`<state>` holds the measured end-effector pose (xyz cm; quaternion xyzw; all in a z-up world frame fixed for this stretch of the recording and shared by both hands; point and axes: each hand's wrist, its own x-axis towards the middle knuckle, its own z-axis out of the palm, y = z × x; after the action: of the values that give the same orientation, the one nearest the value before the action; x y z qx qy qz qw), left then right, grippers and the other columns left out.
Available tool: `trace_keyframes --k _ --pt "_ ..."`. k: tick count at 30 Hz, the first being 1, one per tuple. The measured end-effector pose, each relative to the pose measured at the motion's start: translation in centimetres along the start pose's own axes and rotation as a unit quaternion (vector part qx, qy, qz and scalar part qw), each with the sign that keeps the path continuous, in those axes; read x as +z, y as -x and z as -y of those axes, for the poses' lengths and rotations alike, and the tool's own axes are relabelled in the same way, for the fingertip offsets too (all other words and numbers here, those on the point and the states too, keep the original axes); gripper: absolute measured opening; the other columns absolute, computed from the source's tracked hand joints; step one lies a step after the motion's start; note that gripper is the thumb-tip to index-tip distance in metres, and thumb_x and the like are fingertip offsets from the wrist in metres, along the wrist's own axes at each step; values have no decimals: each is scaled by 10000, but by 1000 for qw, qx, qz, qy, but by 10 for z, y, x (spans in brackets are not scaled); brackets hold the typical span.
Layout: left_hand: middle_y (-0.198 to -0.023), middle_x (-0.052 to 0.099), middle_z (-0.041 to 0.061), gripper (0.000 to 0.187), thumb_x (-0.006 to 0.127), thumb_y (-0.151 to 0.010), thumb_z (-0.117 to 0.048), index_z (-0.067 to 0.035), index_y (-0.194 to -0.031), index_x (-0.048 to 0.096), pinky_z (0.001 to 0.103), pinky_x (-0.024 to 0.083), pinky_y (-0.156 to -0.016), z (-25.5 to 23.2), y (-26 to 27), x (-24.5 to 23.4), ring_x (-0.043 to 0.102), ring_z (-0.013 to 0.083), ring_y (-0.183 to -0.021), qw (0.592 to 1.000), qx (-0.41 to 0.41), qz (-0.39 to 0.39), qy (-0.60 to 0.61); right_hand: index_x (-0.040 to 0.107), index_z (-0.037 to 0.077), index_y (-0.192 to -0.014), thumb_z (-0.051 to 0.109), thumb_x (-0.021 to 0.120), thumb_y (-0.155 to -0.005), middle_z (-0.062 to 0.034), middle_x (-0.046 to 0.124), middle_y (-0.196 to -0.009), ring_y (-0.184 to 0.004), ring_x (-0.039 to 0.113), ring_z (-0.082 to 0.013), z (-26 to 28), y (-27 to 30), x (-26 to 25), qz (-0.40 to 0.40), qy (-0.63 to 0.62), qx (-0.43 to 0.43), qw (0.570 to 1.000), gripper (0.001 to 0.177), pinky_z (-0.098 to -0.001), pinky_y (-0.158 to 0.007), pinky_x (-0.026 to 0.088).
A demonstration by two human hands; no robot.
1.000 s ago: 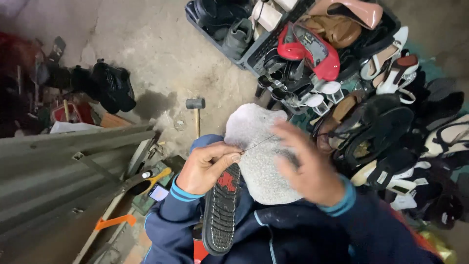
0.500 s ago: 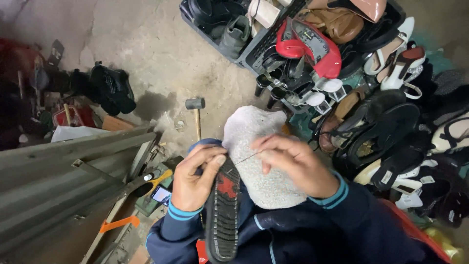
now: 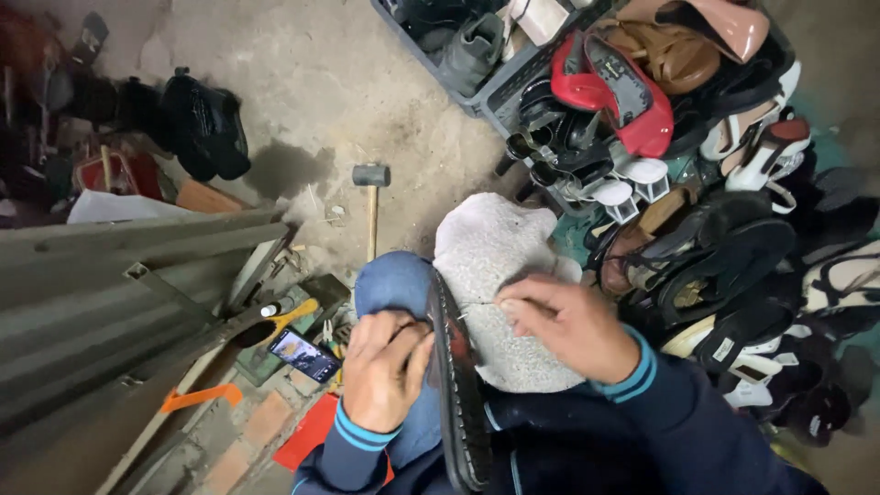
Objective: The person sits on the floor and sews a brown sandal using a needle and thread. They repeatedly push the needle through the sole and pull the thread to secure the stitching, occasionally adjusting the sandal's position on their lap.
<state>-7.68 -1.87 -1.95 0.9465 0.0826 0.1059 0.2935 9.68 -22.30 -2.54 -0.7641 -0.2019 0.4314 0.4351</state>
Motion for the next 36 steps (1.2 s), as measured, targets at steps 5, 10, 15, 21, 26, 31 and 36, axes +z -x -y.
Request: trace_keyframes --k 5,10,15,21,26,31,36 --pt "-847 561 108 237 563 -1034 -287 -103 -884 554 518 425 -556 -14 -12 17 544 403 -683 995 -64 76 -33 794 105 -1077 237 618 -956 -18 802 -767 -635 749 -83 -1 15 8 -21 -16 12 1000 251 -233 -646 599" --pt "-866 655 166 198 507 -1023 -284 -107 -938 481 665 423 -472 -17 -28 29 587 537 -585 970 -157 185 27 786 73 -1126 276 568 -996 9 767 -895 -774 647 -88 -8 53 6 -23 6 -1 1000 325 -239 -714 516" --pt "-933 686 154 130 497 -906 -166 -110 -993 576 577 466 -670 -22 -39 11 633 469 -796 940 -168 235 183 354 -9 -1552 926 576 -662 -229 426 -1591 -1522 364 -356 -22 96 3 80 84 -127 985 1310 -477 -1245 208" --pt "-1021 755 89 361 495 -988 -464 -150 -1109 628 441 501 -814 -38 -49 -29 720 355 -955 937 -125 217 243 588 -38 -1350 437 474 -989 -169 636 -1257 -1146 663 -280 -2 92 7 -16 58 -156 986 608 -375 -994 498" --pt "-869 743 -9 299 557 -1005 -377 -122 -1074 697 298 545 -761 -28 -42 -75 700 119 -758 948 -137 22 286 547 -98 -1434 317 578 -838 -239 727 -1263 -1071 729 -337 -47 93 -8 -26 -265 -59 962 727 -433 -929 567" --pt "-1215 758 90 461 565 -987 -338 -72 -1360 617 305 538 -920 -11 -31 -63 692 129 -1107 929 -230 -18 290 584 -98 -1406 330 574 -829 -243 742 -1256 -1077 744 -360 -34 90 -9 2 -286 -83 955 719 -457 -935 559" --pt "-1147 748 55 423 552 -1006 -263 -44 -1355 645 279 581 -928 -2 -23 -36 689 132 -1042 837 -266 -21 478 621 -110 -1337 382 574 -872 -243 767 -1175 -993 764 -333 -15 87 -3 72 -304 -111 943 678 -435 -862 597"
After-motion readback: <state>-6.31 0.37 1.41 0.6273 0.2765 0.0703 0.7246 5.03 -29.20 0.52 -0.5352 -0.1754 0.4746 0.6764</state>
